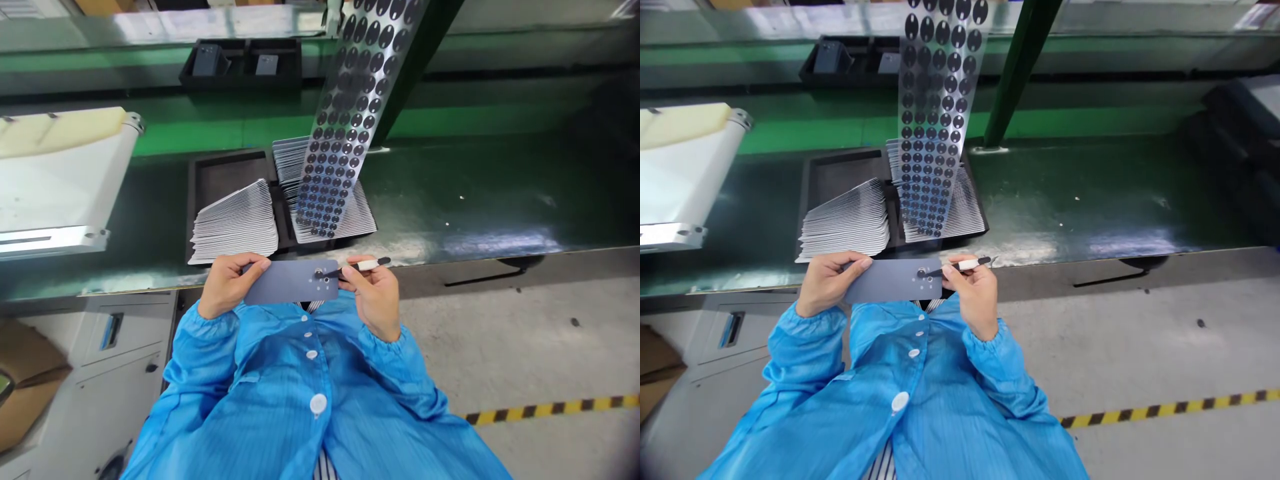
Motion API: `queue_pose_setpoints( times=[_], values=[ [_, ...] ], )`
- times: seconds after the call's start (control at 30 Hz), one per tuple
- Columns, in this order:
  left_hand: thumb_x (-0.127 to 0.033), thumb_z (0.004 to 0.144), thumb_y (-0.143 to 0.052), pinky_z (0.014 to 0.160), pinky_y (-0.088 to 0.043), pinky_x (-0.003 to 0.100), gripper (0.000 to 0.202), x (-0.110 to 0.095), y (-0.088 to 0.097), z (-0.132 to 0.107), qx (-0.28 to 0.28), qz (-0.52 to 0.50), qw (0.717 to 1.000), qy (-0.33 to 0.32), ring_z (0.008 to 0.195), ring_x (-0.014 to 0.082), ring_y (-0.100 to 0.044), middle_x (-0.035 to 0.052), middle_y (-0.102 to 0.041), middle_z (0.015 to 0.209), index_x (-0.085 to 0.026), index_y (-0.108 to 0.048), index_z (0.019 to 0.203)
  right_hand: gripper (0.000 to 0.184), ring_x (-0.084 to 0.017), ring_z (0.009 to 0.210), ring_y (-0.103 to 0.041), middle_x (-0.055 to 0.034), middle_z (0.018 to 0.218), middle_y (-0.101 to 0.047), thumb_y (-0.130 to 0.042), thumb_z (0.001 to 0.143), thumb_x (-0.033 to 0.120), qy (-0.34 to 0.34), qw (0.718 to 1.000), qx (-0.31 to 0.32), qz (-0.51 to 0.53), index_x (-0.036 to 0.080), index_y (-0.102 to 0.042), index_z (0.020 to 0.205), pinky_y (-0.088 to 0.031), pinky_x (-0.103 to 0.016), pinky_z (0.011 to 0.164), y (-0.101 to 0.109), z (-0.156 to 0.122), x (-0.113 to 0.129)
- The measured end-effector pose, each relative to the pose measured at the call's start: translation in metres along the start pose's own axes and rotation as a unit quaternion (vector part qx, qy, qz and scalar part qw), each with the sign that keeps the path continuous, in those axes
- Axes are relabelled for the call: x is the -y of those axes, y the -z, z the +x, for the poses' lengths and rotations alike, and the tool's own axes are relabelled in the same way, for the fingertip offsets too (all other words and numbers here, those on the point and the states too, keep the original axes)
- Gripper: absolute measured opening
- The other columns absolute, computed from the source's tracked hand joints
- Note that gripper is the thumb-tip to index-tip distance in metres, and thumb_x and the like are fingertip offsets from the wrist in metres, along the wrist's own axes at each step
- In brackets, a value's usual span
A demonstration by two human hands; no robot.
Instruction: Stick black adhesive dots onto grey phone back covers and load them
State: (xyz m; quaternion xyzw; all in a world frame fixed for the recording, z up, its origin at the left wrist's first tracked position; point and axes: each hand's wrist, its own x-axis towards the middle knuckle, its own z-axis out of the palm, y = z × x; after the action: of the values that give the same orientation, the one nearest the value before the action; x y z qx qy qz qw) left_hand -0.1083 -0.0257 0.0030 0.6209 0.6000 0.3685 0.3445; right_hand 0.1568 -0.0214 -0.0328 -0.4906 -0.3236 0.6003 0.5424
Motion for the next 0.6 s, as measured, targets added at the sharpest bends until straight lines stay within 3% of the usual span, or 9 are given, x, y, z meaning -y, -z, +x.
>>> queue_pose_setpoints(
  times=[0.6],
  values=[
    [-0.034,0.089,-0.067,0.061,-0.050,0.023,0.021,0.0045,-0.0059,-0.0036,-0.023,-0.005,1.000,-0.005,0.073,0.0167,-0.068,0.0043,-0.077,0.082,-0.018,-0.079,0.084,0.033,-0.017,0.072,-0.071,0.0018,0.077,-0.068,-0.088,0.067,0.040,0.019,0.999,-0.038,-0.009,0.021,-0.069,0.087,-0.065,-0.033,0.067,-0.0019,-0.0003,-0.0035]
  ],
)
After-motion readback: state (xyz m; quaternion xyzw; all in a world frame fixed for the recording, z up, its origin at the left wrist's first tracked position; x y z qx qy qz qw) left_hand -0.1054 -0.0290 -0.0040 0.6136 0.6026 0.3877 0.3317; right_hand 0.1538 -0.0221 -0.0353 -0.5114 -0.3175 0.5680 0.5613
